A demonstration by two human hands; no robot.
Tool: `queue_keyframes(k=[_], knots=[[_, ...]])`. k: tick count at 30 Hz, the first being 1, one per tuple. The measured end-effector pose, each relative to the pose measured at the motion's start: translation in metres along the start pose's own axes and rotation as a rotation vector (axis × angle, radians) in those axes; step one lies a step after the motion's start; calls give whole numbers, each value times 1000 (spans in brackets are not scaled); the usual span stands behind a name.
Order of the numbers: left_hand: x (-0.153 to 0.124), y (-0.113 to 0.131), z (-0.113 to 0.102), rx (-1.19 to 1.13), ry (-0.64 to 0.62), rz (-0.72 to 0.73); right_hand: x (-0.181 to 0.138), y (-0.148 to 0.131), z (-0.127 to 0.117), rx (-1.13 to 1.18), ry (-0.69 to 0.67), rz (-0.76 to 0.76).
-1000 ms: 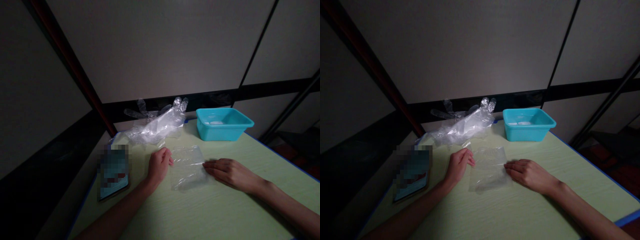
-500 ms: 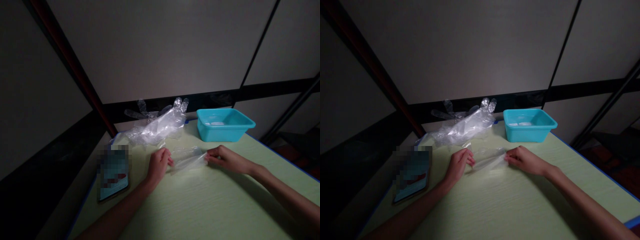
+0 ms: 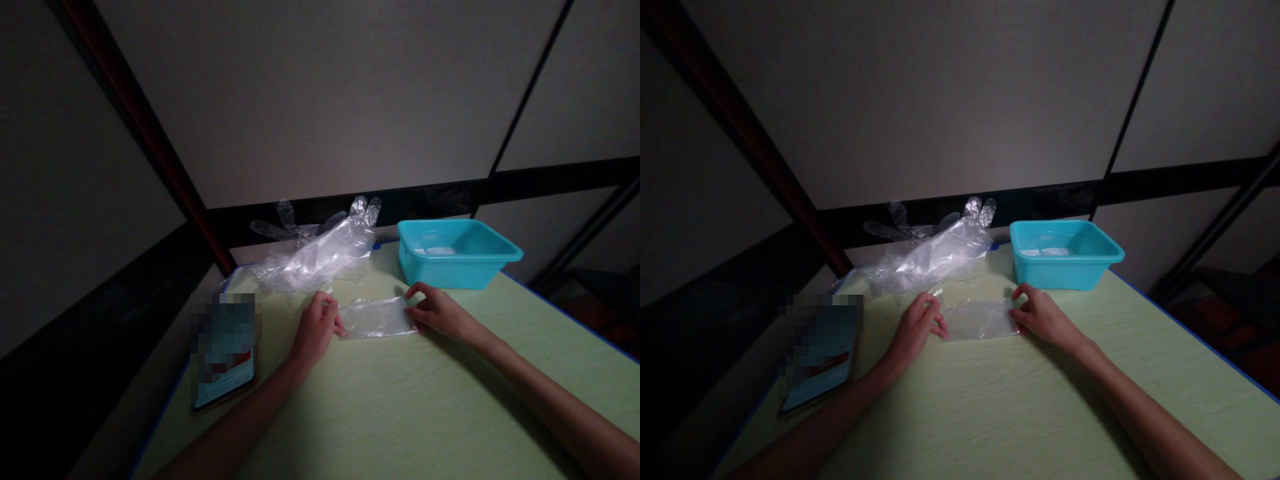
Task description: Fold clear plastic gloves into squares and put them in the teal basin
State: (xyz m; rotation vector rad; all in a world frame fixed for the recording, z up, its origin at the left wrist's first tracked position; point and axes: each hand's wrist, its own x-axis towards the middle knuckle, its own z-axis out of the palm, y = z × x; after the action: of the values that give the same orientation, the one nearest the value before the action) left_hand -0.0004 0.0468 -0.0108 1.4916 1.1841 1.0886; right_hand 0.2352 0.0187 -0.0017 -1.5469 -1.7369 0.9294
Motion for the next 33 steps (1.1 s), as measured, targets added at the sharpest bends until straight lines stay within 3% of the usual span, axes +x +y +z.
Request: queue_keyframes(k=[5, 11, 18, 24, 27, 30, 33], knots=[[0, 1, 0, -2, -6, -12, 0, -3, 4, -155, 71, -20], [-1, 0, 0, -11, -7, -10, 2, 2, 6, -447, 196, -187], [-2, -3, 1, -21, -8, 24, 7, 11, 6, -391, 166, -358], [1, -7, -2, 15, 57, 77, 1, 7, 2, -299, 81, -312], [1, -5, -5, 101, 142, 162, -8, 3, 0, -196, -8, -271], [-5, 1, -5, 328, 255, 345, -22, 0, -5, -91, -112, -284], [-19, 9, 1, 507, 190, 564, -39, 3, -12, -155, -129, -388]])
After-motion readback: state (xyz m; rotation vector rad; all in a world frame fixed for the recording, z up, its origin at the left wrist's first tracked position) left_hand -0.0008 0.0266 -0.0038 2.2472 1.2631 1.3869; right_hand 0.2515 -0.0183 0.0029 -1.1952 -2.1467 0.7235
